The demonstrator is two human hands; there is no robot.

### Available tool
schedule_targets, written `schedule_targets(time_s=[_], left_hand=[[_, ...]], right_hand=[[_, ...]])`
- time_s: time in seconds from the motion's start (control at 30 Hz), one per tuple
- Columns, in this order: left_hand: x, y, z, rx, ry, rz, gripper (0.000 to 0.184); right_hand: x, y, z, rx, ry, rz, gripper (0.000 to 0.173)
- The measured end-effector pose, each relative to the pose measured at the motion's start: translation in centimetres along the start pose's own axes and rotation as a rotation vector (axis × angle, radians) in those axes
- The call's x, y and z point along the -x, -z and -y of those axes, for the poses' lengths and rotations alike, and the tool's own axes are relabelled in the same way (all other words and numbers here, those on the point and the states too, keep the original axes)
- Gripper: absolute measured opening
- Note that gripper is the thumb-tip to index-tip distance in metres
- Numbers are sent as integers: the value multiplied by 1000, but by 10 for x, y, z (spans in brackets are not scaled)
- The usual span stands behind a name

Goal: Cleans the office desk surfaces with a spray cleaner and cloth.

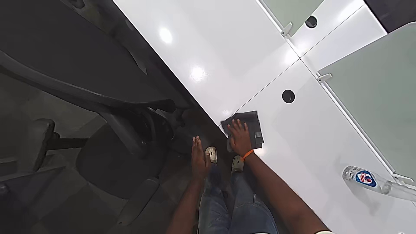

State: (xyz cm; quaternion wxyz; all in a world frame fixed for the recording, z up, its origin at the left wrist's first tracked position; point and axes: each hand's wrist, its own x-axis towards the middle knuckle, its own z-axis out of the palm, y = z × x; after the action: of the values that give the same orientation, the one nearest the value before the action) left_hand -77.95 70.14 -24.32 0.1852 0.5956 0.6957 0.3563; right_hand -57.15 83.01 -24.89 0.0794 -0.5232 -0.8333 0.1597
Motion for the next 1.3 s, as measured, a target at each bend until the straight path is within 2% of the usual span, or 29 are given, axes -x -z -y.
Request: schedule_targets(time_s=[0.1, 0.17, 0.27, 0.33, 0.43, 0.47, 0.53, 0.6, 0.63, 0.7, 0.8, 0.9, 1.0, 1.07, 1.17, 1.3], left_hand=[[-1, 4, -16, 7, -61, 51, 64], [-1, 12, -23, 17, -72, 54, 65], [5, 27, -29, 36, -54, 42, 69], [8, 33, -31, 29, -47, 28, 69], [13, 34, -37, 33, -46, 37, 68], [13, 31, -40, 38, -48, 47, 67], [11, 23, -46, 54, -55, 74, 66], [4, 11, -53, 66, -88, 111, 64], [-2, 5, -56, 69, -111, 125, 64], [-13, -10, -62, 83, -157, 151, 65], [-29, -31, -67, 89, -196, 244, 63], [-49, -56, -70, 60, -274, 321, 61], [-64, -71, -74, 24, -359, 391, 54], [-71, -75, -76, 12, -409, 405, 46], [-75, -84, -75, 12, -467, 406, 38], [-96, -112, -83, 47, -525, 449, 35]], right_hand=[[42, -2, 28, -285, 145, 64, 40], [61, 1, 36, -607, 177, 118, 41], [74, 28, 39, -1246, 52, 147, 40], [73, 65, 35, -1461, -114, 56, 36], [71, 123, 5, -1654, -306, -84, 38], [69, 137, -13, -1631, -371, -135, 38], [52, 151, -63, -1391, -492, -181, 43], [38, 152, -121, -1042, -682, -370, 37], [35, 155, -145, -814, -763, -473, 40], [37, 169, -166, -470, -823, -553, 44], [38, 160, -139, -221, -633, -436, 44], [23, 100, -95, -68, -333, -152, 51], [-3, 51, -74, 86, -267, 122, 65], [-26, 42, -77, 121, -291, 126, 65], [-55, 43, -90, 127, -342, 35, 65], [-97, 53, -109, 145, -481, -51, 71]])
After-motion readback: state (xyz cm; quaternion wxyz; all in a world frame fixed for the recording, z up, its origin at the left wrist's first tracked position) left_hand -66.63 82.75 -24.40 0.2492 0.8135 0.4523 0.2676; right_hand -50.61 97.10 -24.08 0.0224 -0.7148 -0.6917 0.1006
